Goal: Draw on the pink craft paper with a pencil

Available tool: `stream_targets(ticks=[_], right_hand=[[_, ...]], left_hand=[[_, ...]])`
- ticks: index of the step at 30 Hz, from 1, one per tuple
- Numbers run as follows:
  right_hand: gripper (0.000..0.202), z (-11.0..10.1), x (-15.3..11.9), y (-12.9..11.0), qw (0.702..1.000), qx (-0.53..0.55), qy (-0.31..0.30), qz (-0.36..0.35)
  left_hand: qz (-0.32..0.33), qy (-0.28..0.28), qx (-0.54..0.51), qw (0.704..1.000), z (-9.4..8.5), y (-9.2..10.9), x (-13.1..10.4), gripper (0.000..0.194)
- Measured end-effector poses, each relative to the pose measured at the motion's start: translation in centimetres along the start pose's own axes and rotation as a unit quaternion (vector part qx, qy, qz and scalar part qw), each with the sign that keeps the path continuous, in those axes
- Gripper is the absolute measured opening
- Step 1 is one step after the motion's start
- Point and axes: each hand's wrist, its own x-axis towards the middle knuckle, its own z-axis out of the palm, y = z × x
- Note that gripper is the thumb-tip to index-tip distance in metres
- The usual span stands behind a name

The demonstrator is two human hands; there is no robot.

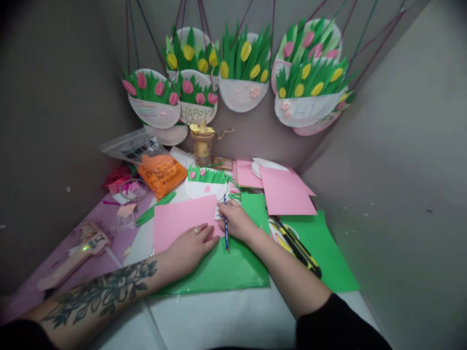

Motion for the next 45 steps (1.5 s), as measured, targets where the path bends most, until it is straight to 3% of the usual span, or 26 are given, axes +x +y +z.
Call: stream_targets(ticks=[6, 9, 14, 34, 40, 45], right_hand=[[0.036, 0.1, 0.4, -0.1, 1.000, -0.027, 0.015, 0.005], [0.032, 0.1, 0.4, -0.1, 1.000, -0.023, -0.003, 0.011], [0.022, 0.1, 0.6, 0.2, 0.998, -0.019, 0.031, 0.048], [0.011, -0.5, 0.3, 0.0, 0.997, -0.050, -0.017, 0.064], [0.011, -0.4, 0.6, 0.4, 0.995, -0.042, 0.041, 0.081], [0.010, -0.3, 0.0, 0.3, 0.996, -0.027, 0.024, 0.083]], left_hand=[[-0.001, 0.011, 0.007, 1.000, 0.3, 0.1, 0.1, 0.033], [0.000, 0.008, 0.002, 1.000, 0.3, 0.0, 0.1, 0.032], [-0.003, 0.007, -0.013, 1.000, 0.1, 0.0, 0.0, 0.031], [0.005, 0.003, -0.013, 1.000, 0.1, -0.1, 0.0, 0.031], [0.005, 0.004, -0.007, 1.000, 0.3, 0.0, 0.0, 0.035], [0.004, -0.001, -0.018, 1.000, -0.1, 0.0, 0.1, 0.034]])
